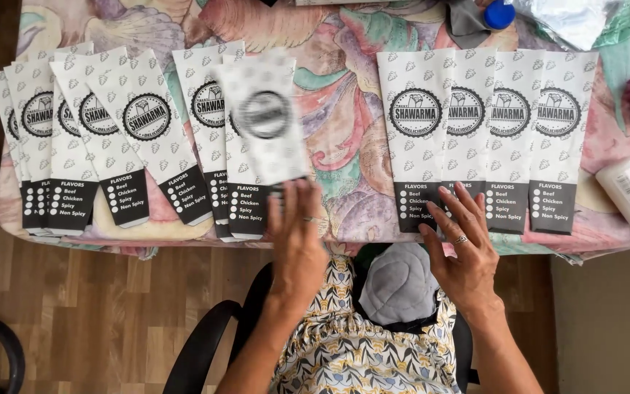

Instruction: Aligning and folding stacks of printed paper bags on a table

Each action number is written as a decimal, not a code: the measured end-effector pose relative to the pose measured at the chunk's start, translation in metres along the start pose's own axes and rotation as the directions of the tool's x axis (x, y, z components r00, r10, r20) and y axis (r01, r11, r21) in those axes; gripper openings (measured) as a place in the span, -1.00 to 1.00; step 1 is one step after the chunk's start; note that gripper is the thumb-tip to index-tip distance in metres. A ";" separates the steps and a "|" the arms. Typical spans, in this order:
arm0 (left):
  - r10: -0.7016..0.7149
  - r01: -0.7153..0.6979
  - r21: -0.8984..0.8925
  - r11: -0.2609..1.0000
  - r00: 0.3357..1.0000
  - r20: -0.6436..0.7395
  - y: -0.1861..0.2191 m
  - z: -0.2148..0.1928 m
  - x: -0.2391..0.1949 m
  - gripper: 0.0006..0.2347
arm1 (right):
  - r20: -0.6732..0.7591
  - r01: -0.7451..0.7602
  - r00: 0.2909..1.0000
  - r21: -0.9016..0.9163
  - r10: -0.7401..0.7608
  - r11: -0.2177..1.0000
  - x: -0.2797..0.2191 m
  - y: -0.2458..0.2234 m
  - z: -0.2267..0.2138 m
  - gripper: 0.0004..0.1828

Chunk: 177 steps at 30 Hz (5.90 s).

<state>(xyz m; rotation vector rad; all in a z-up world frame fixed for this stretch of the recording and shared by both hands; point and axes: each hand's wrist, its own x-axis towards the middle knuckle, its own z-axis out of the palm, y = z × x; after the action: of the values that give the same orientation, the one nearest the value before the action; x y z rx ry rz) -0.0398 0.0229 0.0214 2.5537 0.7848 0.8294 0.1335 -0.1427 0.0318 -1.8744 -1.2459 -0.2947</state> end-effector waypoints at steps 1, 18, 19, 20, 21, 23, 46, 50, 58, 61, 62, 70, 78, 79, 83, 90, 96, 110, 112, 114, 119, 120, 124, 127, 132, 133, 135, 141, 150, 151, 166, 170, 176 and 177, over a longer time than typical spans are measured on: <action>-0.004 0.004 -0.003 1.000 1.000 -0.002 0.011 0.008 -0.002 -0.12 | 0.004 0.003 1.000 -0.002 -0.003 1.000 0.001 -0.002 0.000 -0.64; 0.153 -0.125 -0.312 0.942 0.986 0.068 0.040 0.066 -0.010 -0.50 | 0.068 0.047 0.997 -0.011 -0.046 0.999 0.002 -0.002 0.001 -0.68; 0.153 -0.124 -0.312 0.942 0.986 0.071 0.034 0.062 -0.011 -0.50 | 0.068 0.044 0.997 -0.010 -0.043 0.999 0.003 -0.005 0.002 -0.68; 0.178 -0.166 -0.309 0.936 0.984 0.012 0.028 0.059 -0.013 -0.64 | 0.057 0.070 0.996 0.018 -0.071 0.997 0.005 -0.008 0.003 -0.70; 0.206 -0.210 -0.304 0.929 0.978 -0.045 0.022 0.055 -0.014 -0.76 | 0.042 0.096 0.994 0.046 -0.098 0.994 0.006 -0.011 0.004 -0.71; 0.239 -0.244 -0.300 0.922 0.970 -0.051 0.011 0.053 -0.019 -0.81 | 0.059 0.123 0.990 0.092 -0.128 0.988 0.010 -0.019 0.010 -0.75; 0.042 -0.104 -0.415 0.904 0.987 -0.157 0.019 0.053 -0.012 -0.94 | 0.124 0.115 0.980 0.302 -0.158 0.946 0.024 -0.017 0.024 -0.92; 0.002 -0.050 -0.505 0.861 0.995 -0.095 0.018 0.041 -0.002 -0.93 | 0.173 -0.003 0.983 0.331 -0.058 0.944 0.028 -0.018 0.019 -0.94; 0.018 -0.075 -0.423 0.903 0.990 -0.136 -0.008 0.023 0.000 -0.76 | 0.229 -0.049 0.973 0.265 -0.014 0.963 0.027 -0.026 0.016 -0.85; -0.030 0.011 -0.084 0.996 0.972 -0.231 -0.021 -0.017 0.012 -0.71 | 0.238 -0.022 0.971 0.232 -0.035 0.972 0.024 -0.028 0.016 -0.81; -0.095 0.102 0.043 0.994 0.986 -0.140 -0.027 -0.020 0.010 -0.63 | 0.242 0.000 0.969 0.205 -0.051 0.979 0.023 -0.029 0.017 -0.76; -0.114 0.123 -0.065 0.990 0.984 0.134 0.009 0.010 0.004 -0.32 | 0.273 0.086 0.955 0.119 -0.116 0.989 0.018 -0.033 0.019 -0.58; 0.006 0.008 -0.085 0.996 0.988 0.153 0.004 0.040 0.011 -0.29 | 0.316 0.122 0.937 0.109 -0.151 0.987 0.020 -0.038 0.019 -0.57; 0.004 0.009 -0.083 0.996 0.988 0.153 0.003 0.043 0.009 -0.29 | 0.317 0.123 0.936 0.111 -0.152 0.986 0.019 -0.038 0.020 -0.57; 0.033 -0.020 -0.084 0.996 0.987 0.159 -0.002 0.053 0.004 -0.27 | 0.300 0.128 0.942 0.098 -0.152 0.987 0.019 -0.039 0.020 -0.59; 0.185 -0.213 -0.159 0.964 0.967 -0.176 -0.013 0.038 -0.011 -0.72 | 0.175 0.176 0.964 0.136 -0.199 0.975 0.020 -0.044 0.022 -0.62; 0.245 -0.279 -0.263 0.924 0.957 -0.153 -0.035 0.011 -0.023 -0.80 | 0.145 0.239 0.948 0.262 -0.283 0.935 0.022 -0.064 0.051 -0.77; 0.167 -0.194 -0.334 0.922 0.980 -0.108 -0.036 0.005 -0.022 -0.91 | 0.103 0.229 0.956 0.316 -0.274 0.921 0.026 -0.060 0.061 -0.98; 0.147 -0.180 -0.354 0.918 0.982 -0.118 -0.033 0.004 -0.019 -0.95 | 0.098 0.202 0.964 0.331 -0.247 0.922 0.026 -0.060 0.062 -0.98; 0.061 -0.097 -0.373 0.923 0.992 -0.107 -0.030 0.008 -0.019 -0.96 | 0.101 0.141 0.977 0.350 -0.186 0.926 0.027 -0.059 0.065 -0.94; -0.042 -0.008 -0.451 0.893 0.994 -0.102 -0.026 0.008 -0.012 -0.96 | 0.155 -0.015 0.987 0.385 -0.049 0.923 0.028 -0.058 0.065 -0.93; -0.068 0.019 -0.502 0.865 0.995 -0.079 -0.027 0.006 -0.011 -0.95 | 0.173 -0.055 0.985 0.384 -0.013 0.922 0.028 -0.058 0.064 -0.92; -0.098 0.082 -0.540 0.838 0.995 -0.001 -0.030 -0.002 -0.012 -0.86 | 0.202 -0.083 0.979 0.388 0.004 0.918 0.028 -0.055 0.064 -0.87; -0.034 0.009 -0.430 0.903 0.998 -0.050 -0.046 0.005 -0.020 -0.80 | 0.206 -0.081 0.979 0.358 0.006 0.930 0.026 -0.055 0.065 -0.83; -0.184 0.196 0.079 0.977 0.973 -0.136 -0.063 -0.036 -0.004 -0.61 | 0.220 0.021 0.972 0.279 -0.085 0.960 0.027 -0.067 0.062 -0.73; -0.186 0.198 0.081 0.977 0.973 -0.139 -0.061 -0.033 -0.007 -0.61 | 0.220 0.024 0.971 0.282 -0.089 0.959 0.024 -0.068 0.062 -0.73; -0.158 0.163 0.069 0.984 0.985 -0.073 -0.058 -0.026 -0.012 -0.48 | 0.281 0.043 0.954 0.202 -0.100 0.978 0.020 -0.068 0.062 -0.69; -0.035 0.035 -0.040 0.999 0.999 0.000 -0.039 0.008 -0.029 -0.36 | 0.311 0.107 0.938 0.157 -0.152 0.982 0.020 -0.066 0.062 -0.66; 0.059 -0.055 -0.104 0.993 0.998 0.037 -0.051 0.006 -0.023 -0.40 | 0.336 0.113 0.929 0.147 -0.157 0.983 0.024 -0.072 0.060 -0.62; 0.060 -0.056 -0.107 0.993 0.997 0.039 -0.050 0.007 -0.023 -0.40 | 0.336 0.112 0.929 0.145 -0.155 0.983 0.023 -0.072 0.061 -0.62; 0.101 -0.119 -0.206 0.971 0.990 -0.096 -0.065 -0.007 -0.035 -0.74 | 0.310 0.132 0.937 0.102 -0.157 0.986 0.026 -0.078 0.059 -0.63; 0.165 -0.174 -0.164 0.971 0.984 -0.065 -0.078 -0.022 -0.039 -0.82 | 0.223 0.175 0.954 0.135 -0.202 0.975 0.024 -0.079 0.066 -0.67; 0.163 -0.161 -0.175 0.971 0.987 -0.003 -0.080 -0.030 -0.036 -0.84 | 0.219 0.238 0.931 0.240 -0.291 0.941 0.026 -0.094 0.096 -0.79; 0.164 -0.162 -0.165 0.973 0.986 -0.002 -0.079 -0.032 -0.035 -0.85 | 0.218 0.272 0.919 0.249 -0.328 0.929 0.030 -0.096 0.099 -0.81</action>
<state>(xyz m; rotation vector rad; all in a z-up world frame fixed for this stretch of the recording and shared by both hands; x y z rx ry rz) -0.1147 0.0693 -0.0065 2.4968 0.4849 0.8893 0.0422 -0.0351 0.0381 -1.5667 -1.6798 -0.0749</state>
